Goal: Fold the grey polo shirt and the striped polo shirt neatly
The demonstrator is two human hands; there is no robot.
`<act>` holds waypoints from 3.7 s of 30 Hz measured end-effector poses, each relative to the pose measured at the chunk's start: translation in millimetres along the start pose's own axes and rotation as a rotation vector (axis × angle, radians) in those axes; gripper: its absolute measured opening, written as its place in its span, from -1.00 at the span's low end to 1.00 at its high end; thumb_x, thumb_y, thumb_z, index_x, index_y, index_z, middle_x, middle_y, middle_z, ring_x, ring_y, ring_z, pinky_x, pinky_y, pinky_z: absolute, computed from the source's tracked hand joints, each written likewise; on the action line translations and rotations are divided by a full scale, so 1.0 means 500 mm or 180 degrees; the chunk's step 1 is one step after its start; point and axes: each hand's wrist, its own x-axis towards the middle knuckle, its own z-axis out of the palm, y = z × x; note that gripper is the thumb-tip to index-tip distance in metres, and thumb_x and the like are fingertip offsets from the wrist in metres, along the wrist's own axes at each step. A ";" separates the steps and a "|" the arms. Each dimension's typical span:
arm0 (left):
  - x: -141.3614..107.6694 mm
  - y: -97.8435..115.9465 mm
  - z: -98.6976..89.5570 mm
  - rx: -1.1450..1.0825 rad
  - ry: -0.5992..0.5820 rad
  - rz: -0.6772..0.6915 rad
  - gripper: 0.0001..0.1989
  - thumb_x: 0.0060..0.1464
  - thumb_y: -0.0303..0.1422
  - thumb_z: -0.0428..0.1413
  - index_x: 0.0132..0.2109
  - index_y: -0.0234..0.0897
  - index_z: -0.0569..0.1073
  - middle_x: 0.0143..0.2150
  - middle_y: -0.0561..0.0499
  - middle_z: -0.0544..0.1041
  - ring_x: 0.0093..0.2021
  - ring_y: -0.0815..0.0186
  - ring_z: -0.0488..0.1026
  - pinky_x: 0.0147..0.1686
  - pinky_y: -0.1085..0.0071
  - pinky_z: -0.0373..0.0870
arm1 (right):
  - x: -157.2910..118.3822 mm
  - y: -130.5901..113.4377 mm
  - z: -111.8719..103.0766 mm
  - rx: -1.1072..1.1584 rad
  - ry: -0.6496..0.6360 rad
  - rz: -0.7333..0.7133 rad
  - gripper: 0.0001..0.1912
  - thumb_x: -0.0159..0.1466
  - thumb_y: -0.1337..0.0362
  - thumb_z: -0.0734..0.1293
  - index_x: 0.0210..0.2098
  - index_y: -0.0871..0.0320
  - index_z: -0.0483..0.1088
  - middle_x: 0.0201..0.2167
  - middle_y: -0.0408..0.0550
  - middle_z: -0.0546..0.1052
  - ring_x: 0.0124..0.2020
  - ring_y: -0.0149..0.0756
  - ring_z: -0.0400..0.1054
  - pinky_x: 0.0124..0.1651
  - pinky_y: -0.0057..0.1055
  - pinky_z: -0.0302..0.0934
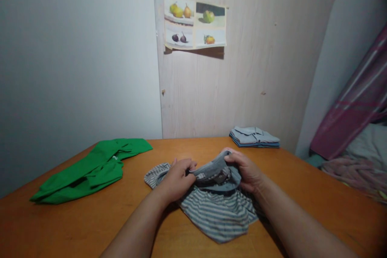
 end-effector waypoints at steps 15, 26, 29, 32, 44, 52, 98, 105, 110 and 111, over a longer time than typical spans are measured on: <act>-0.008 0.010 -0.049 -0.0948 0.0006 -0.0624 -0.94 -0.07 -0.42 0.14 -0.45 -0.25 0.51 -0.56 0.06 0.41 -0.55 0.37 0.29 -0.59 0.56 0.10 | 0.015 0.039 -0.030 -0.3905 0.0362 -0.1404 -0.58 0.05 0.47 0.29 -0.13 0.01 0.53 -0.09 -0.06 0.62 0.00 -0.08 0.42 0.34 0.10 -0.14; -0.019 0.038 -0.053 -0.0983 -0.0853 -0.0677 -0.85 0.01 -0.31 0.17 -0.31 -0.31 0.52 -0.46 0.07 0.41 -0.45 0.39 0.28 -0.48 0.53 0.15 | -0.025 0.051 0.054 -0.3332 -0.0860 -0.0970 -0.69 0.23 0.17 0.39 -0.04 0.06 0.52 -0.11 -0.08 0.61 -0.08 -0.15 0.46 0.34 0.04 -0.06; -0.019 0.034 -0.055 -0.0915 -0.1002 -0.0763 -0.81 0.03 -0.27 0.16 -0.27 -0.33 0.50 -0.43 0.08 0.41 -0.43 0.40 0.28 -0.46 0.53 0.15 | -0.020 0.045 0.044 -0.3266 -0.0858 -0.0624 -0.78 0.22 0.12 0.40 -0.29 0.15 0.53 -0.38 -0.14 0.55 -0.31 -0.30 0.40 -0.05 -0.28 0.27; -0.017 0.029 -0.058 -0.0989 -0.1023 -0.0785 -0.78 0.03 -0.26 0.16 -0.24 -0.33 0.48 -0.41 0.07 0.41 -0.43 0.40 0.28 -0.46 0.51 0.15 | -0.015 0.041 0.030 -0.2908 -0.0680 -0.0212 -0.84 0.17 0.21 0.39 -0.31 0.17 0.48 -0.47 -0.18 0.47 -0.45 -0.40 0.28 -0.45 -0.51 0.11; -0.016 0.007 -0.057 -0.1072 -0.1091 -0.1000 -0.80 -0.02 -0.36 0.13 -0.21 -0.32 0.48 -0.41 0.06 0.44 -0.44 0.40 0.30 -0.48 0.51 0.16 | -0.003 0.037 0.007 -0.1783 -0.0809 0.0368 -0.75 0.01 0.40 0.28 -0.28 0.19 0.43 -0.53 -0.23 0.35 -0.53 -0.48 0.14 -0.50 -0.54 -0.04; -0.015 0.013 -0.063 -0.0888 -0.1141 -0.0917 -0.77 -0.10 -0.43 0.11 -0.22 -0.31 0.51 -0.35 0.03 0.49 -0.37 0.37 0.36 -0.42 0.50 0.20 | -0.001 0.030 0.001 -0.1670 -0.0979 0.0445 -0.68 0.00 0.43 0.30 -0.21 0.20 0.41 -0.52 -0.26 0.36 -0.54 -0.51 0.14 -0.53 -0.54 -0.08; -0.015 -0.003 -0.049 -0.0948 -0.1199 -0.0994 -0.73 -0.13 -0.44 0.11 -0.20 -0.31 0.51 -0.36 0.03 0.51 -0.39 0.37 0.40 -0.46 0.52 0.20 | -0.002 0.049 0.003 -0.2056 -0.0763 0.0285 -0.62 0.25 -0.03 0.34 -0.43 0.19 0.38 -0.58 -0.25 0.25 -0.55 -0.49 0.02 -0.51 -0.52 -0.08; -0.018 0.002 -0.048 -0.0731 -0.1327 -0.1044 -0.73 -0.15 -0.42 0.14 -0.21 -0.33 0.50 -0.38 0.06 0.48 -0.43 0.39 0.36 -0.50 0.54 0.17 | -0.003 0.045 0.010 -0.1944 -0.0658 0.0270 -0.64 0.23 -0.01 0.35 -0.45 0.18 0.38 -0.59 -0.25 0.27 -0.55 -0.48 0.04 -0.49 -0.52 -0.06; -0.019 0.001 -0.045 -0.0705 -0.1425 -0.1055 -0.76 -0.17 -0.43 0.12 -0.25 -0.32 0.51 -0.40 0.07 0.47 -0.43 0.39 0.35 -0.51 0.54 0.15 | -0.003 0.046 0.006 -0.1938 -0.0644 0.0231 -0.64 0.23 -0.02 0.35 -0.44 0.17 0.38 -0.58 -0.24 0.28 -0.54 -0.46 0.07 -0.47 -0.51 -0.04; -0.019 0.002 -0.045 -0.0696 -0.1411 -0.1058 -0.77 -0.17 -0.43 0.12 -0.26 -0.32 0.51 -0.40 0.07 0.47 -0.43 0.39 0.35 -0.51 0.54 0.14 | -0.002 0.046 0.006 -0.1928 -0.0647 0.0241 -0.64 0.23 -0.02 0.35 -0.43 0.17 0.38 -0.58 -0.24 0.28 -0.54 -0.46 0.07 -0.47 -0.51 -0.04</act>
